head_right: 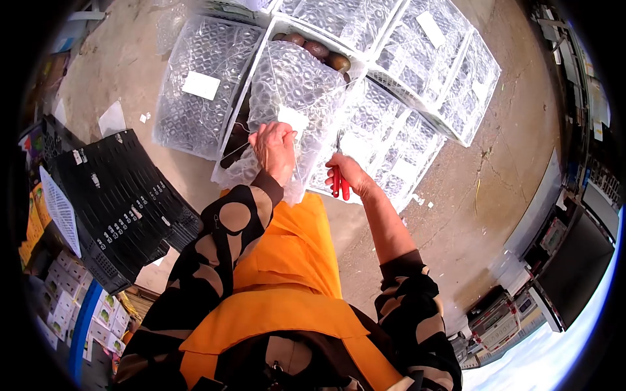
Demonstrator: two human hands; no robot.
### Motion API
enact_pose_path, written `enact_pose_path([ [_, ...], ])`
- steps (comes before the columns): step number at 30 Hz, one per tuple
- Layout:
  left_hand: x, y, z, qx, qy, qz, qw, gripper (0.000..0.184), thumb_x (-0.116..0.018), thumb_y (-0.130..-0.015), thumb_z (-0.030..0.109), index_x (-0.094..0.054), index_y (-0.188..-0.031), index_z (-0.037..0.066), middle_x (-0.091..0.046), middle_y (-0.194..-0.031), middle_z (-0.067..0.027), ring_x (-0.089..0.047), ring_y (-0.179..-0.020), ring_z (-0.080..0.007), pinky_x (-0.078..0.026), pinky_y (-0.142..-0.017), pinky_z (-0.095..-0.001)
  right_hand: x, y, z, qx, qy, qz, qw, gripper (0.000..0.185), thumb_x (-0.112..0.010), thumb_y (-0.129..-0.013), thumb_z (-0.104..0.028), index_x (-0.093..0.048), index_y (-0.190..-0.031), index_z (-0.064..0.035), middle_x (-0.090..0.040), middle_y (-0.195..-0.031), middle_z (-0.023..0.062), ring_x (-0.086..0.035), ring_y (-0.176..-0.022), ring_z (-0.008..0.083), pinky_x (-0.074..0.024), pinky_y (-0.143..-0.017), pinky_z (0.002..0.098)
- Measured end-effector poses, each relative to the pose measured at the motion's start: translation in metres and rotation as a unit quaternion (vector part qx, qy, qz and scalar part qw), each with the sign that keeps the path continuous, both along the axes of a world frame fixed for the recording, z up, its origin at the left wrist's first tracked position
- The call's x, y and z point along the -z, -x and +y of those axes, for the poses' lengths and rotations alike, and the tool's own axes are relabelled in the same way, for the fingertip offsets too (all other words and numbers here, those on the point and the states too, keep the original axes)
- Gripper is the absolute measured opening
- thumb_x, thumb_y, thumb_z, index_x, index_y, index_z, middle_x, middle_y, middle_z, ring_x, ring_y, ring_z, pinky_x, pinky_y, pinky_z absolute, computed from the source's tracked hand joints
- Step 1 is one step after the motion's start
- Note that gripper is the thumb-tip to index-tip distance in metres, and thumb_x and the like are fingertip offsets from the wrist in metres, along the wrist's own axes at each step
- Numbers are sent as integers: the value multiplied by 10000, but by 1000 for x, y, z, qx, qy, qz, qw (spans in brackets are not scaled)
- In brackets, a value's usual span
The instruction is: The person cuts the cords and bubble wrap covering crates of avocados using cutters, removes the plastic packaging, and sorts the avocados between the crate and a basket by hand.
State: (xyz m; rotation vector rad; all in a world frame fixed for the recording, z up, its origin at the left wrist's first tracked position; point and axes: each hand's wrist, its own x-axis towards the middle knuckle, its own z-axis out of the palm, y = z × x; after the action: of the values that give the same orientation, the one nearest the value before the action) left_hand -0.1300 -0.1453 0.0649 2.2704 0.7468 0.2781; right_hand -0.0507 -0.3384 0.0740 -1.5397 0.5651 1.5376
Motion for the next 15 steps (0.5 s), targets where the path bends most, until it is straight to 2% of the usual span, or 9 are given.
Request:
enact_pose_path([
  [2, -4, 30, 18, 42, -10, 19, 999, 71, -705, -845, 131, -645, -882, 139, -634, -860, 4, -580, -879, -217, -328, -840, -377, 5, 17, -25, 127, 68, -19, 989, 384, -554, -875, -309, -572, -1021, 46, -587, -821, 105, -626, -667, 239, -538, -604, 372],
  [5, -2, 58, 35, 29, 47, 96, 994, 112, -711, -855, 137, -652, -949, 122, -657, -902, -18, -611, -888, -233, -341, -831, -397, 17, 38, -11, 79, 89, -146, 982, 325, -585, -894, -280, -581, -1005, 25, -598, -812, 101, -623, -653, 213, -535, -549, 369],
  [6, 2, 58, 34, 23, 78, 133, 988, 138, -721, -853, 139, -645, -968, 126, -658, -916, -16, -616, -904, -238, -345, -832, -412, 15, 40, 13, 57, 51, -194, 978, 364, -641, -898, -329, -586, -963, 25, -619, -815, 98, -624, -659, 194, -535, -583, 353],
  [7, 5, 57, 31, 16, 110, 167, 980, 165, -730, -850, 141, -637, -986, 130, -659, -930, -15, -620, -920, -243, -350, -833, -427, 4, 32, 45, -37, 51, -266, 962, 503, -715, -859, -450, -582, -922, 31, -629, -792, 109, -637, -711, 197, -530, -633, 360],
  [8, 9, 56, 24, -2, 112, 145, 983, 167, -727, -850, 142, -639, -990, 122, -663, -938, -16, -623, -925, -250, -353, -834, -432, -15, 19, 78, -123, 62, -345, 928, 638, -773, -782, -557, -577, -901, 38, -644, -770, 148, -657, -745, 262, -524, -694, 380],
  [10, 15, 55, 8, -39, 116, 100, 987, 172, -721, -849, 144, -643, -998, 108, -671, -955, -19, -628, -936, -263, -359, -836, -441, -15, -3, 125, -279, 84, -369, 883, 781, -722, -736, -702, -618, -915, 51, -687, -857, 231, -684, -852, 391, -526, -772, 415],
  [12, 14, 62, 7, -30, 124, 121, 984, 166, -694, -864, 153, -658, -1013, 90, -652, -1039, -48, -591, -1019, -273, -364, -913, -451, 5, -19, 148, -441, 39, -319, 838, 652, -699, -787, -610, -662, -944, 22, -707, -913, 219, -689, -903, 396, -532, -810, 440],
  [14, 12, 66, 8, -15, 110, 108, 988, 164, -688, -869, 170, -677, -999, 70, -636, -1084, -62, -566, -1052, -284, -370, -979, -443, 14, -20, 153, -457, 47, -325, 826, 541, -680, -801, -491, -668, -998, 13, -708, -985, 217, -683, -961, 387, -532, -854, 441],
  [15, 1, 67, 14, 35, 93, 125, 987, 277, -684, -867, 166, -605, -1117, 76, -513, -1258, -126, -445, -1211, -325, -351, -962, -510, 20, -21, 152, -469, 54, -327, 819, 491, -671, -808, -432, -671, -1025, 8, -709, -1021, 216, -681, -990, 383, -532, -876, 442],
])
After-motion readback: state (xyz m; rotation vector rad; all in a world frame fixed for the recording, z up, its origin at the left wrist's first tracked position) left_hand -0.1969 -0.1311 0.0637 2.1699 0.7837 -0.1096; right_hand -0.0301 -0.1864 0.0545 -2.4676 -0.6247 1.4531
